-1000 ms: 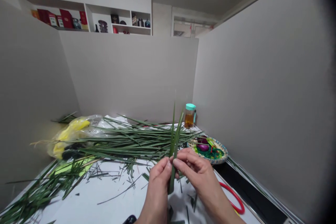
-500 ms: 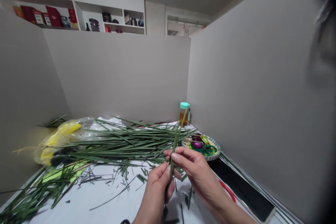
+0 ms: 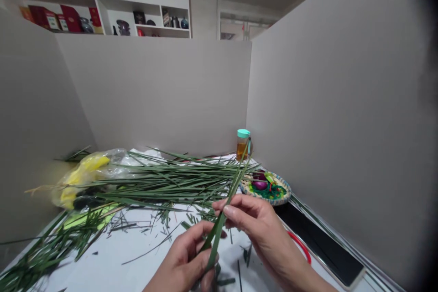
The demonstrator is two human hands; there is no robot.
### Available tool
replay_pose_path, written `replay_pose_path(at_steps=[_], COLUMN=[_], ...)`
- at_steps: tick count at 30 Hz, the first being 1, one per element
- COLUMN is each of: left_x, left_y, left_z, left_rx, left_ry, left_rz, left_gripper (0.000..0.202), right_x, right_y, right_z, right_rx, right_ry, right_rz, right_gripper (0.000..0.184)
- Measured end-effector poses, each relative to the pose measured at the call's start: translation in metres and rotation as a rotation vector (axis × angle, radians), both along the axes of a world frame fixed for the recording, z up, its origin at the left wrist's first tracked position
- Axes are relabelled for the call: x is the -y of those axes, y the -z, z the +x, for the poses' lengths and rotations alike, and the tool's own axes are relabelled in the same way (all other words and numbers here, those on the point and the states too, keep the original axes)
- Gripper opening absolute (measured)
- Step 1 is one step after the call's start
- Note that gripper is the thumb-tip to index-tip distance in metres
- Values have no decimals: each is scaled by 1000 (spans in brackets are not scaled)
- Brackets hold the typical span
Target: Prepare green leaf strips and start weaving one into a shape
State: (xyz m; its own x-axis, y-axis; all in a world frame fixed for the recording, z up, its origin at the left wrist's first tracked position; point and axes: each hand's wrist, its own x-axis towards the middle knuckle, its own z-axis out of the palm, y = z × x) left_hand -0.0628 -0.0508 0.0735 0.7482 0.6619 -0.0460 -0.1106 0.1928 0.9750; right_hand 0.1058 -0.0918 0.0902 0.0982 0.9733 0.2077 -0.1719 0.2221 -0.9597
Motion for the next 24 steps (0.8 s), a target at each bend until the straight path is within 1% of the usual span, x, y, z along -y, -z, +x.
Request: replay_pose_path(at_steps=[2, 4, 7, 9, 12, 14, 19, 24], left_x=[4, 9, 15, 19, 22, 22, 18, 14], left_y=[1, 2, 2, 1, 1, 2, 12, 28], left_z=[-7, -12, -18, -22, -27, -28, -26, -24], left_rx=[30, 45, 59, 36, 4, 8, -11, -6], left_ry=[-6, -33, -130, -156, -131, -150, -177, -108], left_rz=[-32, -17, 5, -5, -2, 6, 43, 84], left_gripper=[61, 61, 44, 32, 31, 31, 32, 32], right_x=[2, 3, 4, 5, 5, 5, 6, 9], right_y=[1, 1, 0, 0, 0, 2, 9, 10], right_z=[-5, -8, -13, -15, -17, -18, -17, -16], right_rx=[4, 1, -28, -47, -48, -41, -6, 47], right_ry=[9, 19, 21, 29, 38, 45, 58, 93], right_rz=[7, 6, -11, -20, -26, -31, -11, -11], right_gripper=[17, 18, 19, 21, 22, 21, 18, 18])
